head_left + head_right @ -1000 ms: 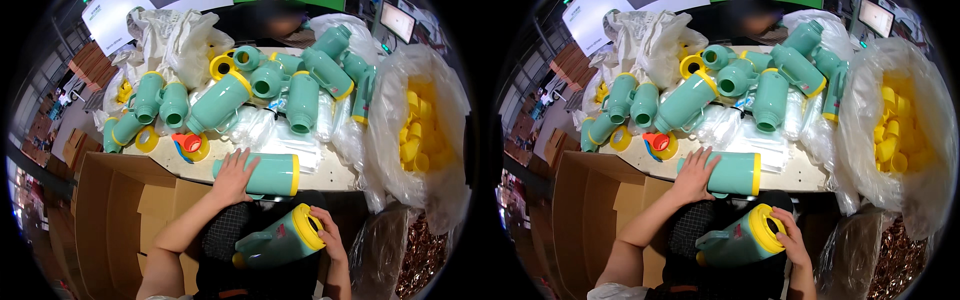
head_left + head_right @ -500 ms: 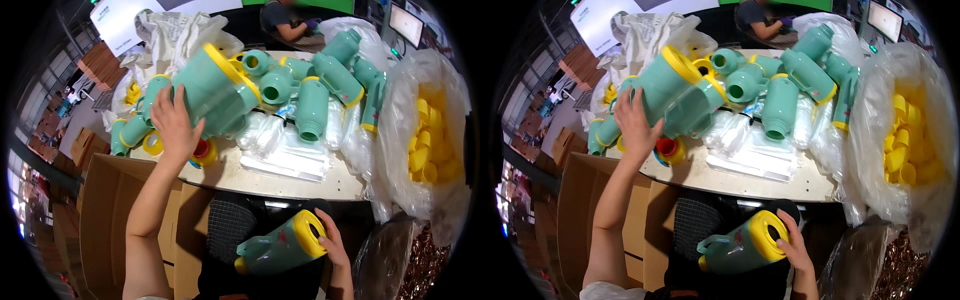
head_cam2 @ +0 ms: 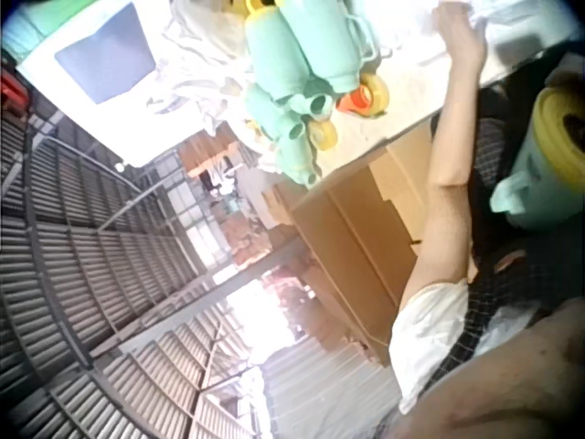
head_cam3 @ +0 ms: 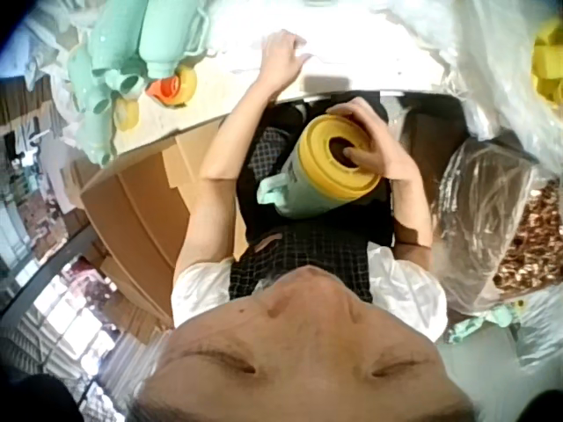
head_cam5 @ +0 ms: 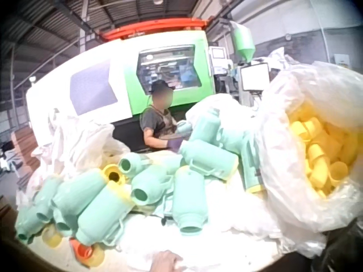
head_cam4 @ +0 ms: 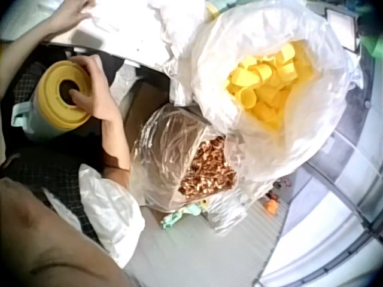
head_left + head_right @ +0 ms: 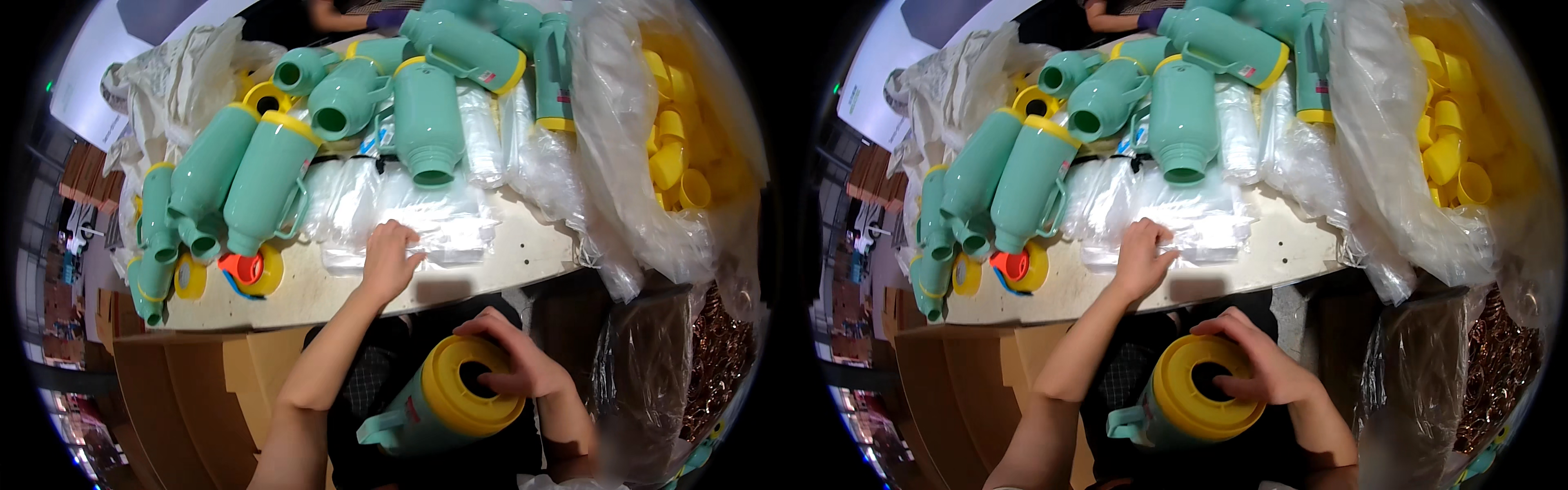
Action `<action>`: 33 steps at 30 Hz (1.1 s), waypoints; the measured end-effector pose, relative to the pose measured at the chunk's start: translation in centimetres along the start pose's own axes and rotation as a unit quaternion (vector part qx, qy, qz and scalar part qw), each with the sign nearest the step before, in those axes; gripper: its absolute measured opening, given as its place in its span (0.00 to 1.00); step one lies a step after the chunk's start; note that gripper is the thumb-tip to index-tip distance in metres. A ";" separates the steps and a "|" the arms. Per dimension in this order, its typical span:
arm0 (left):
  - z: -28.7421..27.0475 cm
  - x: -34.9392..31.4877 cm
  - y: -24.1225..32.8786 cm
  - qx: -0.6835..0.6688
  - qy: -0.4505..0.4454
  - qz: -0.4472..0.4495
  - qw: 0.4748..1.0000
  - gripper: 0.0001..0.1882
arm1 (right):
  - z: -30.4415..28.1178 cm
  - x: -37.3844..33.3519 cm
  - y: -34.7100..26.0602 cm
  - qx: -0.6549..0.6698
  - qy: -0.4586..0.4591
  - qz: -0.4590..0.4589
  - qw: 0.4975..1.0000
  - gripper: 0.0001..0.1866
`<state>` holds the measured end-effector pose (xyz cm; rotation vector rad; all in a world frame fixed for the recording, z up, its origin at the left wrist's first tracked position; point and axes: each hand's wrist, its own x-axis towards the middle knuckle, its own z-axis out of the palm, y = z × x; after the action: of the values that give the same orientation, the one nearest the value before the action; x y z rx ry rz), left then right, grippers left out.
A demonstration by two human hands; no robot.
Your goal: The person assembles teal water bottles by hand. They pick up a bottle body, insert a metal ring, attach a yellow lid, and wrap the unit in a clear plastic bag before placing it into a cardboard box. The process is repeated for multiple bottles.
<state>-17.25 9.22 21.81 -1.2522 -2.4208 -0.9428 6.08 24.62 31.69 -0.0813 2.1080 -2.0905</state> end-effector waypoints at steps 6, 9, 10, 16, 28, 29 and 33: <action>0.8 1.8 -1.8 -0.236 -0.095 -0.318 0.913 0.11 | -1.3 2.1 2.7 0.095 0.136 0.144 0.976 0.10; -0.6 2.0 2.6 -0.545 -0.054 -0.392 0.739 0.11 | -0.5 5.1 2.0 0.038 0.274 0.145 0.950 0.11; -1.8 1.3 4.9 -0.580 -0.079 -0.420 0.694 0.11 | 0.0 5.7 2.7 -0.005 0.356 0.078 0.931 0.12; -6.0 -2.4 8.7 -0.604 -0.025 -0.311 0.733 0.12 | -0.1 4.7 4.8 0.222 0.276 -0.022 0.935 0.08; -8.0 -6.5 6.5 -0.454 -0.162 -0.293 0.826 0.06 | 1.9 -1.6 8.5 0.290 0.573 -0.120 0.757 0.09; -9.8 -6.6 7.7 -0.455 -0.139 -0.278 0.834 0.07 | 4.5 -1.7 6.9 0.010 0.667 -0.069 0.742 0.12; -16.8 -12.4 12.0 -0.326 -0.099 -0.135 0.930 0.18 | 11.5 -7.1 9.5 -0.112 0.410 -0.201 0.882 0.12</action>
<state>-1.38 -4.53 33.50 -1.2596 -2.5693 -1.9037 15.71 14.50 22.76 0.4625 3.0412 -2.3570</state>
